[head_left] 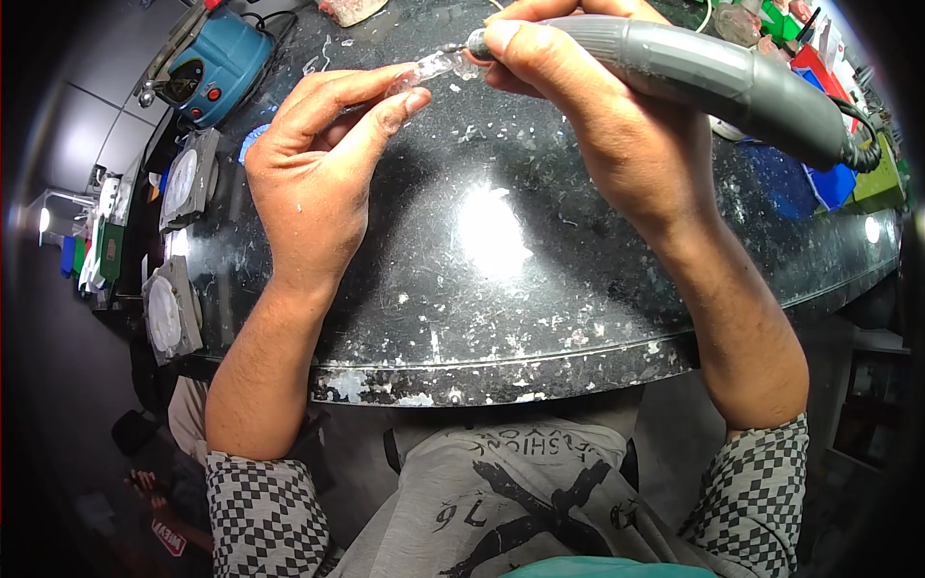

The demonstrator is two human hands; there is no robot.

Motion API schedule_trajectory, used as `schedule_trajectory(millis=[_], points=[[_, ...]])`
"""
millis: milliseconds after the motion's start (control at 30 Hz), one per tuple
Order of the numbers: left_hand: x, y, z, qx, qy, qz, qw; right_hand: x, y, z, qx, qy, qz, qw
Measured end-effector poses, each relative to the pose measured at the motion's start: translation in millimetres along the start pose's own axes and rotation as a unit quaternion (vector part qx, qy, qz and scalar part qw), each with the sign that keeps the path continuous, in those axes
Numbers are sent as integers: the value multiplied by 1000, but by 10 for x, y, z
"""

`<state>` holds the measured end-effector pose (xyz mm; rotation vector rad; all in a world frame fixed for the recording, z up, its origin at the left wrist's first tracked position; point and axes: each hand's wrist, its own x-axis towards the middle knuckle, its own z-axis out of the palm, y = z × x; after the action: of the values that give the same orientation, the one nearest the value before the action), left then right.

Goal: The person holds a clear dental prosthesis and uses a rotary tool to polish the surfaces and edges. The person rotates the prosthesis in their hand while applying the tool tip to different areas.

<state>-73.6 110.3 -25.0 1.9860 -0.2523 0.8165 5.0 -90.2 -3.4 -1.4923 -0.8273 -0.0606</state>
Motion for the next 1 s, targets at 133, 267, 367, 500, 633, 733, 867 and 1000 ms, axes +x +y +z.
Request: schedule_trajectory(millis=[133, 267, 367, 500, 633, 733, 867, 1000], points=[[3, 3, 8, -6, 3, -8, 1000, -22, 13, 15, 25, 8, -12, 1000], [6, -4, 29, -6, 8, 7, 1000, -33, 10, 34, -12, 12, -53, 998], [12, 6, 29, 2, 11, 15, 1000, -18, -30, 37, 43, 2, -6, 999], [11, 13, 20, 5, 8, 23, 1000, -29, -123, 39, -22, -8, -23, 999], [14, 25, 27, 24, 5, 29, 999, -24, 24, 4, -14, -20, -64, 998], [8, 21, 25, 25, 10, 32, 999, -38, -59, 26, -60, -12, -66, 996], [-4, 9, 22, 28, 7, 29, 999, -27, -6, 27, -15, -17, -54, 998], [-16, -7, 22, 22, 7, 23, 999, -26, -2, 9, -7, -30, -55, 998]])
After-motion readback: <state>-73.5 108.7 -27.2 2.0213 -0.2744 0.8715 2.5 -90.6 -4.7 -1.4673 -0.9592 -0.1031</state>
